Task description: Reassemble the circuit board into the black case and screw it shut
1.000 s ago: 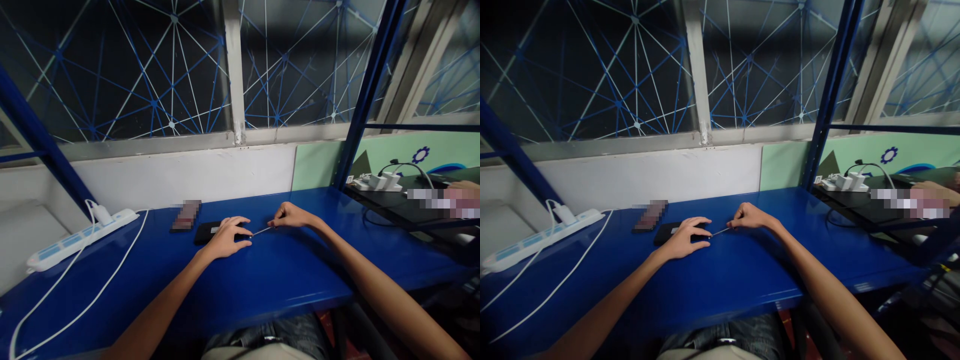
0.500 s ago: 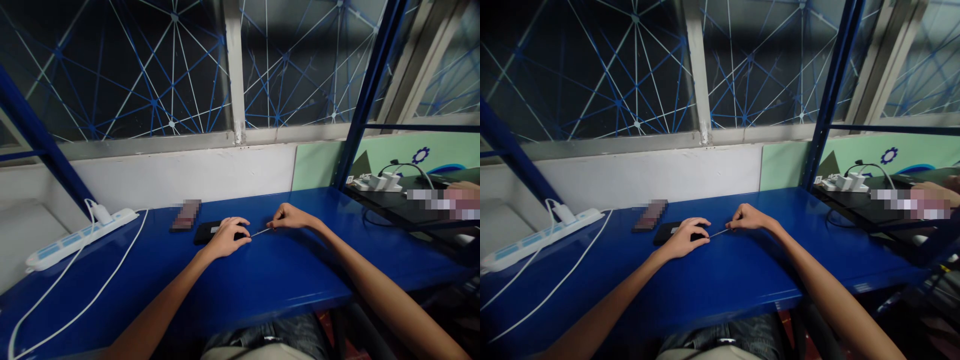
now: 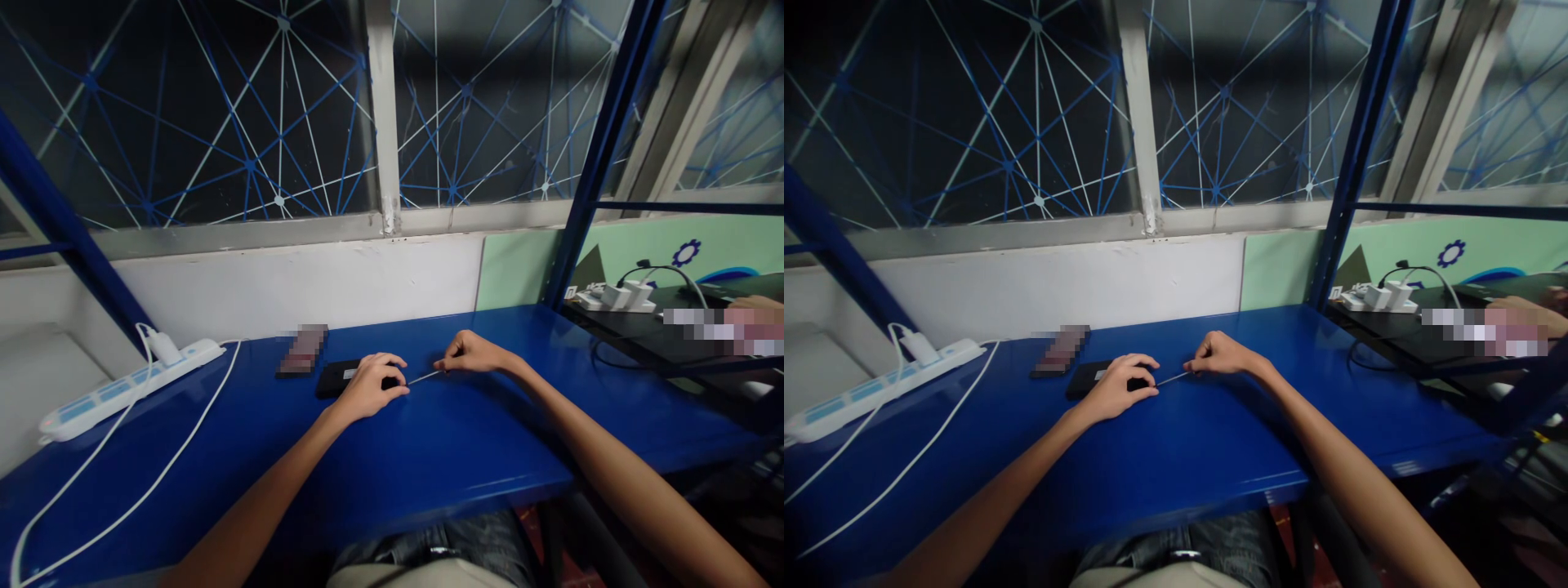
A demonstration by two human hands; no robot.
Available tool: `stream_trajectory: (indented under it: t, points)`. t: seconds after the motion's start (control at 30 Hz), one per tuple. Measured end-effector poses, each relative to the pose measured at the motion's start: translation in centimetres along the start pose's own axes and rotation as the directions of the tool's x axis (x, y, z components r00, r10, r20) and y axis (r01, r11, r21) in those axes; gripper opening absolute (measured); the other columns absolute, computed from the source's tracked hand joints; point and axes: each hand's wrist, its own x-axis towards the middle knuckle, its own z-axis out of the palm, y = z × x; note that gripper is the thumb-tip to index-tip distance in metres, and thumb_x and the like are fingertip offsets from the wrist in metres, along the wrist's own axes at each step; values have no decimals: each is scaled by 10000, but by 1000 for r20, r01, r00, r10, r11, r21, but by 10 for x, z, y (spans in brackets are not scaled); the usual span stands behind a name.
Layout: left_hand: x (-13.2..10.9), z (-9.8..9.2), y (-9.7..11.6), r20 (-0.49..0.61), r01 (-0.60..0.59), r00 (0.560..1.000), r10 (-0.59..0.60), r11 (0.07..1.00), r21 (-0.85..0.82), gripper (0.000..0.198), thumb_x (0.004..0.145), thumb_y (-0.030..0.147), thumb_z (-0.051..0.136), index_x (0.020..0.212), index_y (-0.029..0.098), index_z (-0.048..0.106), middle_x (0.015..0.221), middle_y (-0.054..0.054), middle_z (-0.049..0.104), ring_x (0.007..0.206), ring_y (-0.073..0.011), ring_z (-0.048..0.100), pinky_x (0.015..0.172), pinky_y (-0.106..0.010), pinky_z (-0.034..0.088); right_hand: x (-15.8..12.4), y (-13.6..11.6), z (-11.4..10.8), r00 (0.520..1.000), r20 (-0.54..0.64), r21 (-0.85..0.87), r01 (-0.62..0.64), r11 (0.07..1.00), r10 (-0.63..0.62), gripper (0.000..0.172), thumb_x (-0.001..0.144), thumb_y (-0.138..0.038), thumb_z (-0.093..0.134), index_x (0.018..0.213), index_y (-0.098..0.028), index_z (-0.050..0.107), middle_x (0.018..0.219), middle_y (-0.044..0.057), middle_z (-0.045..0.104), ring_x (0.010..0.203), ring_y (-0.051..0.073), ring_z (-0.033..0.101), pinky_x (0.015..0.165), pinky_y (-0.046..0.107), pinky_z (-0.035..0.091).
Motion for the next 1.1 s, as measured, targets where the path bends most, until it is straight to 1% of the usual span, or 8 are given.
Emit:
stream_trajectory:
  t: [0.2,0.4,0.53,0.63,0.73,0.83,0.97,1.1]
  points:
    - [-1,2,-5,-29,-15,999,15,1000,7,78,834,291,698,785,240,730,1134,-21,658,1088,-246,583,1000,-459,354,1,0,3,999,-20,-13,26,1000,-27,437,784,-523,618,618,-126,691,448,-28,454,436,67,306,432,239,203]
    - [-1,-2,-4,20,-19,1000,18,999,47,133,860,370,666,918,278,742,1216,-31,624,1159,-259,541,1017,-454,360,1,-2,3,999,-25,-14,40,999,-41,463,796,-545,603,615,-127,679,455,-27,461,439,68,317,435,240,212]
    - [-2,-10,-7,71,46,996,-53,994,99,485,789,539,689,1219,325,627,1362,-56,528,1257,-311,458,1056,-490,330,0,-3,1,999,-29,-12,40,999,-40,473,798,-557,603,608,-129,673,452,-26,464,432,68,327,426,237,219]
    - [-4,-21,-19,103,122,986,-133,987,108,634,772,572,679,1335,321,530,1390,-75,504,1241,-322,477,1017,-462,389,-1,-3,-1,998,-34,-3,46,999,-46,473,800,-553,602,604,-129,671,451,-24,465,426,66,323,419,236,215]
    - [-6,-33,-32,135,143,979,-156,985,97,611,756,560,682,1291,287,571,1339,-81,543,1157,-297,548,973,-420,432,-2,-1,-3,998,-33,1,49,999,-49,476,801,-558,601,606,-129,672,453,-25,460,424,65,325,415,234,211]
    - [-8,-42,-39,192,155,967,-169,984,83,588,764,553,664,1272,267,587,1284,-86,580,1143,-285,560,950,-398,443,-2,0,-4,998,-28,-2,50,999,-50,481,801,-564,600,606,-131,671,457,-21,467,426,66,335,417,236,214]
    - [-8,-46,-38,214,164,960,-179,983,88,568,762,531,665,1264,276,591,1269,-81,586,1128,-284,564,929,-381,448,-1,1,-4,999,-29,-14,46,999,-46,481,797,-571,600,621,-131,684,459,-16,483,430,70,350,422,239,218]
    - [-9,-45,-35,179,193,961,-213,973,124,618,741,547,676,1289,283,567,1235,-80,600,1082,-292,580,881,-376,465,-1,0,-4,999,-30,-11,44,999,-44,479,790,-569,607,609,-131,676,458,-19,481,433,69,356,427,235,221]
